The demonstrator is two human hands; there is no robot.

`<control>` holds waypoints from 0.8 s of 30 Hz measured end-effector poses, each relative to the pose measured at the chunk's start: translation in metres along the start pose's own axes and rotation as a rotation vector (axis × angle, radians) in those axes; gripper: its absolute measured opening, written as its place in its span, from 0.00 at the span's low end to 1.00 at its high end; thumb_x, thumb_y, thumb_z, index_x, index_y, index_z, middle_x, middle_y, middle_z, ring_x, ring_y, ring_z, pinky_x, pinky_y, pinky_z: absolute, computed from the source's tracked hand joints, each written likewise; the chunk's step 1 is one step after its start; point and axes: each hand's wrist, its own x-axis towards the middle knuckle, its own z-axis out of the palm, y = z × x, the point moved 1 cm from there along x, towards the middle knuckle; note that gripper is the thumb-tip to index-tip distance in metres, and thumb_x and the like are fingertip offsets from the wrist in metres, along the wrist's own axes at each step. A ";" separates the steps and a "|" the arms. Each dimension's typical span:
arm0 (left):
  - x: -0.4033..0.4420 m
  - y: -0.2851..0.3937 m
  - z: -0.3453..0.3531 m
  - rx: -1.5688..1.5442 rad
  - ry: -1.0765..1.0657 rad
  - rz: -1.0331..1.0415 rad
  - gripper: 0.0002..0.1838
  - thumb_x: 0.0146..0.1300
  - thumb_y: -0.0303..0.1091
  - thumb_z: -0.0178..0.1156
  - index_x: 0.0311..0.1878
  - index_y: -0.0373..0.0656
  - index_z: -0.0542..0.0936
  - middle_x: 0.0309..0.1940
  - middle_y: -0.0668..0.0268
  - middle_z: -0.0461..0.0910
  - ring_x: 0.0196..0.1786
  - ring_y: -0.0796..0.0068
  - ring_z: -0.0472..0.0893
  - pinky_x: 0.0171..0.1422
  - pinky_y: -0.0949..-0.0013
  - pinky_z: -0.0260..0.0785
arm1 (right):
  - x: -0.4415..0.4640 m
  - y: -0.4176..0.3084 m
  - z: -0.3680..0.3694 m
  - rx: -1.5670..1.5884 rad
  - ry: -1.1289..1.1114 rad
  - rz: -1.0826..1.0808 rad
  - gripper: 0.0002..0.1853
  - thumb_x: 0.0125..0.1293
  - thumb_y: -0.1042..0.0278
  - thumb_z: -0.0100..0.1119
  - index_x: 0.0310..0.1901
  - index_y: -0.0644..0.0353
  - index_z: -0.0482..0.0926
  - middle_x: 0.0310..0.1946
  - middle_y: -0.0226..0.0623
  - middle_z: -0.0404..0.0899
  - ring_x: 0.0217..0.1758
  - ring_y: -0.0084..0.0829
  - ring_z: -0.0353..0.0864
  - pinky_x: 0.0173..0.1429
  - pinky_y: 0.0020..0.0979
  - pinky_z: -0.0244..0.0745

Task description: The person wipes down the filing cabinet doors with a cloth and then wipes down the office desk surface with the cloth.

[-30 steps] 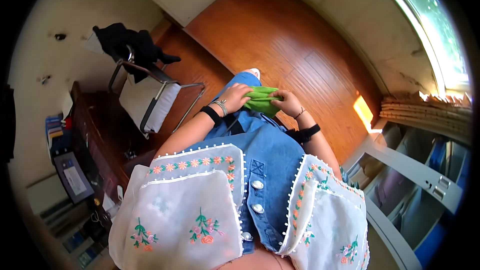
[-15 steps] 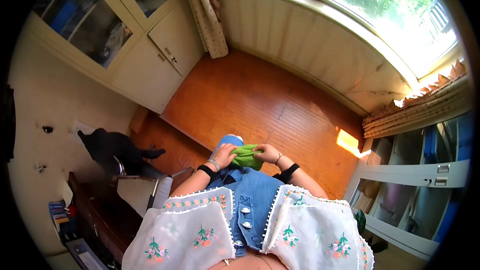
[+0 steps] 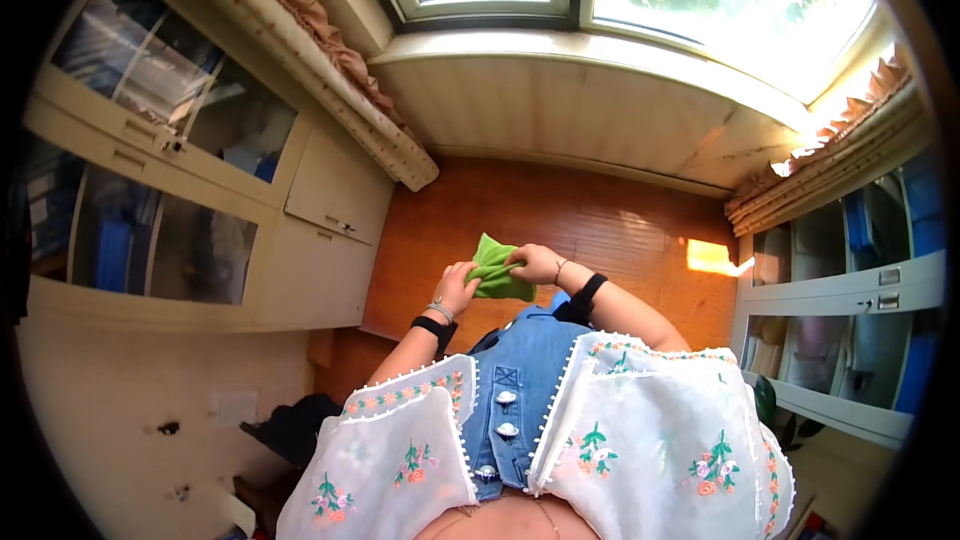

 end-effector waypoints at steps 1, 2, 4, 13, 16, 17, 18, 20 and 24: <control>0.012 0.004 0.001 -0.017 -0.026 0.020 0.15 0.53 0.32 0.61 0.46 0.43 0.76 0.43 0.59 0.76 0.49 0.55 0.72 0.54 0.60 0.66 | 0.002 0.008 -0.010 0.022 -0.002 0.040 0.18 0.53 0.60 0.57 0.45 0.57 0.80 0.40 0.47 0.80 0.45 0.39 0.80 0.51 0.34 0.73; 0.021 0.008 0.003 -0.036 -0.051 0.036 0.16 0.53 0.33 0.62 0.46 0.43 0.76 0.43 0.59 0.76 0.49 0.56 0.72 0.54 0.60 0.66 | 0.001 0.018 -0.018 0.042 -0.008 0.080 0.18 0.53 0.60 0.57 0.45 0.56 0.80 0.40 0.46 0.80 0.45 0.38 0.80 0.52 0.33 0.73; 0.043 0.010 0.010 -0.053 -0.143 0.021 0.16 0.54 0.35 0.62 0.46 0.43 0.76 0.43 0.59 0.76 0.50 0.57 0.72 0.56 0.62 0.65 | 0.007 0.035 -0.035 0.055 -0.016 0.116 0.17 0.53 0.60 0.58 0.44 0.54 0.81 0.39 0.45 0.81 0.44 0.36 0.80 0.51 0.32 0.74; 0.178 0.004 -0.008 -0.061 -0.097 -0.098 0.13 0.55 0.36 0.60 0.44 0.46 0.77 0.42 0.61 0.76 0.51 0.58 0.71 0.57 0.61 0.65 | 0.116 0.063 -0.140 0.275 -0.126 0.049 0.12 0.56 0.70 0.58 0.43 0.61 0.79 0.35 0.33 0.79 0.38 0.23 0.76 0.46 0.25 0.73; 0.235 0.007 -0.018 -0.041 -0.071 -0.142 0.14 0.54 0.36 0.61 0.44 0.46 0.77 0.42 0.62 0.76 0.51 0.59 0.72 0.57 0.61 0.65 | 0.158 0.073 -0.192 0.286 -0.152 0.028 0.12 0.56 0.71 0.58 0.43 0.62 0.79 0.35 0.35 0.79 0.39 0.24 0.77 0.47 0.26 0.73; 0.252 0.008 -0.018 -0.033 -0.016 -0.136 0.14 0.53 0.35 0.61 0.44 0.46 0.77 0.42 0.62 0.76 0.51 0.58 0.71 0.57 0.61 0.66 | 0.170 0.077 -0.206 0.301 -0.143 0.030 0.12 0.56 0.71 0.58 0.43 0.62 0.79 0.35 0.35 0.79 0.40 0.24 0.76 0.48 0.26 0.72; 0.268 0.007 -0.017 -0.028 0.025 -0.145 0.14 0.54 0.35 0.60 0.45 0.46 0.77 0.43 0.61 0.76 0.52 0.58 0.71 0.58 0.61 0.65 | 0.180 0.071 -0.224 0.248 -0.131 -0.004 0.12 0.56 0.71 0.59 0.42 0.63 0.79 0.36 0.36 0.80 0.41 0.25 0.76 0.49 0.26 0.72; 0.292 0.002 -0.008 -0.027 0.068 -0.164 0.15 0.54 0.35 0.60 0.46 0.46 0.77 0.45 0.61 0.76 0.53 0.58 0.71 0.58 0.60 0.65 | 0.211 0.083 -0.250 0.114 -0.103 -0.092 0.12 0.55 0.71 0.59 0.41 0.63 0.79 0.36 0.39 0.79 0.42 0.29 0.78 0.49 0.28 0.72; 0.321 -0.002 -0.014 -0.079 0.000 -0.261 0.16 0.55 0.35 0.59 0.48 0.47 0.76 0.46 0.61 0.75 0.54 0.58 0.70 0.59 0.59 0.64 | 0.249 0.080 -0.272 0.000 -0.023 -0.154 0.12 0.52 0.72 0.59 0.40 0.61 0.80 0.38 0.43 0.77 0.44 0.37 0.78 0.51 0.31 0.72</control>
